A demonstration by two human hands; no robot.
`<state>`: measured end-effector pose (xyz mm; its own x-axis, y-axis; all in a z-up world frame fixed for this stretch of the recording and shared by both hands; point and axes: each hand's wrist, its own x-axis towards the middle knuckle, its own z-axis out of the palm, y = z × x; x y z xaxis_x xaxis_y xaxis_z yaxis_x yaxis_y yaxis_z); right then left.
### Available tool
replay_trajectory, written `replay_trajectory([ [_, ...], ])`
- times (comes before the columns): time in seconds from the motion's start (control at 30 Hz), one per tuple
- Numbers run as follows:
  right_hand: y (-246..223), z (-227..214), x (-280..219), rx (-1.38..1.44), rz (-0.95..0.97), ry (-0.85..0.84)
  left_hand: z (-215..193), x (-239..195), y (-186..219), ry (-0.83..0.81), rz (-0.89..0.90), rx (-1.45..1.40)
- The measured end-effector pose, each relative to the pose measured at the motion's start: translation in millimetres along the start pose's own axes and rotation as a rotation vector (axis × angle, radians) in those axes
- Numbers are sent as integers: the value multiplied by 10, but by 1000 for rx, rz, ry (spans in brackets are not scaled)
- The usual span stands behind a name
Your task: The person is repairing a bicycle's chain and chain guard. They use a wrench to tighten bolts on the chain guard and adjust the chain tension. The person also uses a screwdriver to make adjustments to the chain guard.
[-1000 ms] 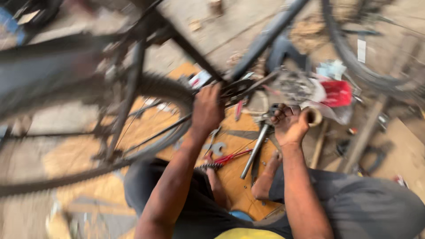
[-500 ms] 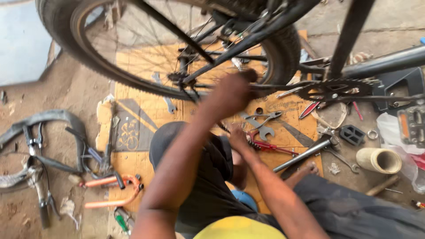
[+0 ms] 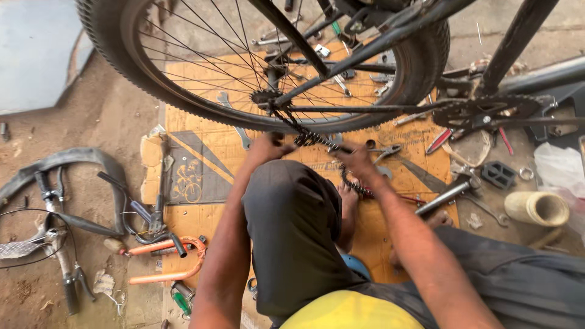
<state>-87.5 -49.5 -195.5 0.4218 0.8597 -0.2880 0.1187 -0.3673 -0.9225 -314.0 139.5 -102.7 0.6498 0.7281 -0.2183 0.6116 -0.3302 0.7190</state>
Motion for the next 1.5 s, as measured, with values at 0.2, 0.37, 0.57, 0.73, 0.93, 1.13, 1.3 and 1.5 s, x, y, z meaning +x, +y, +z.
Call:
replay_trajectory([
  [0.2, -136, -629, 69, -281, -111, -89, 974, -36, 43, -37, -182, -869],
  [0.37, 463, -488, 47, -270, 83, -304, 600, -247, 167, 317, 236, -331],
  [0.57, 1127, -415, -422, -228, 298, -290, -96, -618, 281, 513, 133, -149],
  [0.73, 580, -998, -397, -255, 397, -219, -618, -772, 167, 593, 5, -707],
  [0.93, -926, -1494, -458, -580, -222, -138, -816, -413, 394, 953, 546, -810],
  [1.13, -1827, -1816, -852, -618, -686, 246, -948, -30, 632, 755, 454, -1051],
  [1.3, -1935, -1863, -1071, -56, -567, 337, -974, 200, 804, 757, 569, -1036],
  [1.5, -1774, -2303, -1241, 617, -691, 365, -784, 368, 833, 681, 512, -1221],
])
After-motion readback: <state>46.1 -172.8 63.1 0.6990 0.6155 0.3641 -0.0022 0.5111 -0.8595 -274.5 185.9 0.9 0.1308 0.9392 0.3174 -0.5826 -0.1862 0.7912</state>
